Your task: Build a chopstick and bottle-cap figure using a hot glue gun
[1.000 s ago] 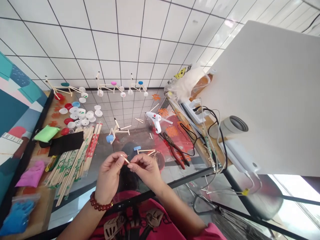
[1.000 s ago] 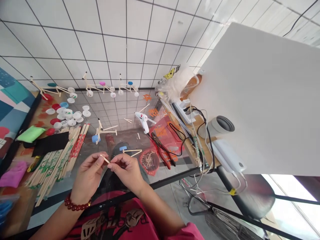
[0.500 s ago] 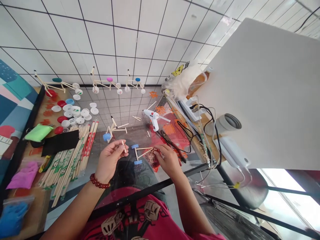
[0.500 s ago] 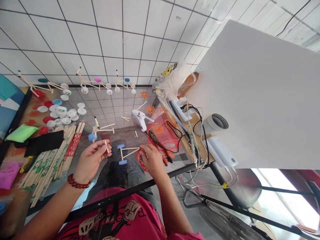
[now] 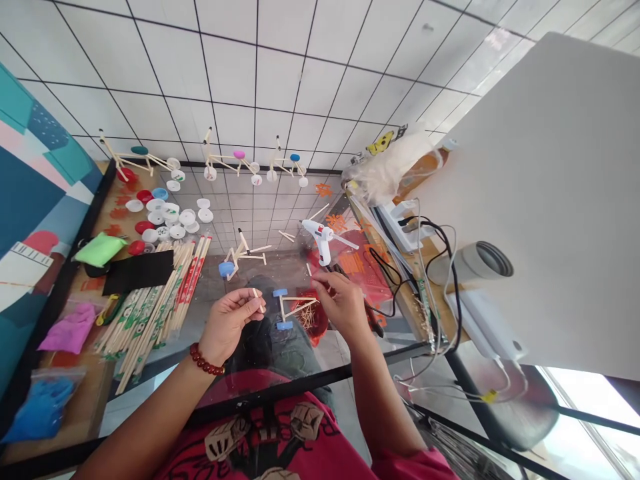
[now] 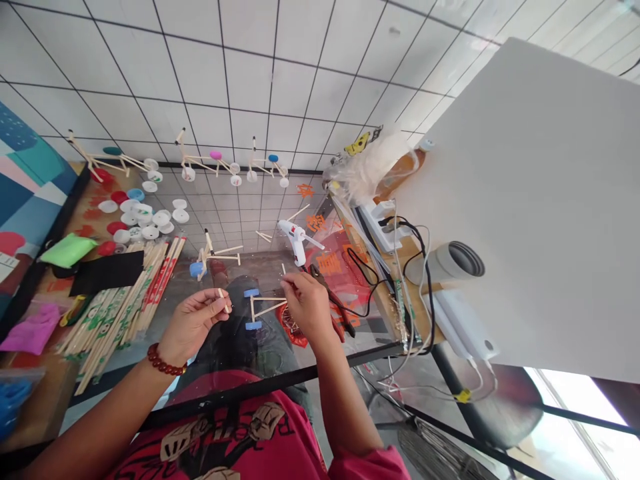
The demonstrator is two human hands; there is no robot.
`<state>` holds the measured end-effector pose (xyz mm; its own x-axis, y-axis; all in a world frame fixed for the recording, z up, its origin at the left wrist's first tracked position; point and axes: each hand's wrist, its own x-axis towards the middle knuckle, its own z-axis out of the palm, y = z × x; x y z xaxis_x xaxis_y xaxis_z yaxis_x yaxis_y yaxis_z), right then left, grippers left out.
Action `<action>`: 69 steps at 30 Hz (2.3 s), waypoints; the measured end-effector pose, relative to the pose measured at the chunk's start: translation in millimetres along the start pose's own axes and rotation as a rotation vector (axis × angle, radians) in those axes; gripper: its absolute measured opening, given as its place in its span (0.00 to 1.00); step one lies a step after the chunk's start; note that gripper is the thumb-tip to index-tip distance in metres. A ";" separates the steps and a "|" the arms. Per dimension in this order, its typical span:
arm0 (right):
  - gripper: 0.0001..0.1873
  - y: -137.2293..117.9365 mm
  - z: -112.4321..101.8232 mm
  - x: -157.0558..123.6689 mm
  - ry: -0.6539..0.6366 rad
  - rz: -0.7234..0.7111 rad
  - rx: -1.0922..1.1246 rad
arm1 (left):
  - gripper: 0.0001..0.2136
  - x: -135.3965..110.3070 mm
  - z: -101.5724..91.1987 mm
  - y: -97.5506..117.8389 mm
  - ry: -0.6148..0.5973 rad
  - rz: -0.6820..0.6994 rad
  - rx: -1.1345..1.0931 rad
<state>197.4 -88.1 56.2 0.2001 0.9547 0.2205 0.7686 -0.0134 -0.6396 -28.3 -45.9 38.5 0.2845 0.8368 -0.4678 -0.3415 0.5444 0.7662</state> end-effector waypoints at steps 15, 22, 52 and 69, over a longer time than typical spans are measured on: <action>0.17 -23.1 59.8 117.2 -0.321 0.025 -0.624 | 0.12 -5.4 -24.8 -7.4 -0.099 0.846 1.512; 0.20 -6.7 49.4 88.8 -0.313 -0.039 -0.430 | 0.10 -6.3 -19.7 -4.2 -0.061 0.952 1.453; 0.10 0.6 83.9 91.8 -0.351 0.261 0.709 | 0.10 61.1 -54.2 27.9 0.414 0.746 0.477; 0.10 3.9 83.2 91.0 -0.339 0.116 0.530 | 0.25 50.8 -36.8 37.5 0.156 0.981 0.965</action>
<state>168.1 23.5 12.5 -0.0059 0.9980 -0.0622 0.3311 -0.0567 -0.9419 -59.7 19.1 27.3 0.1668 0.8827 0.4394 0.4250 -0.4665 0.7758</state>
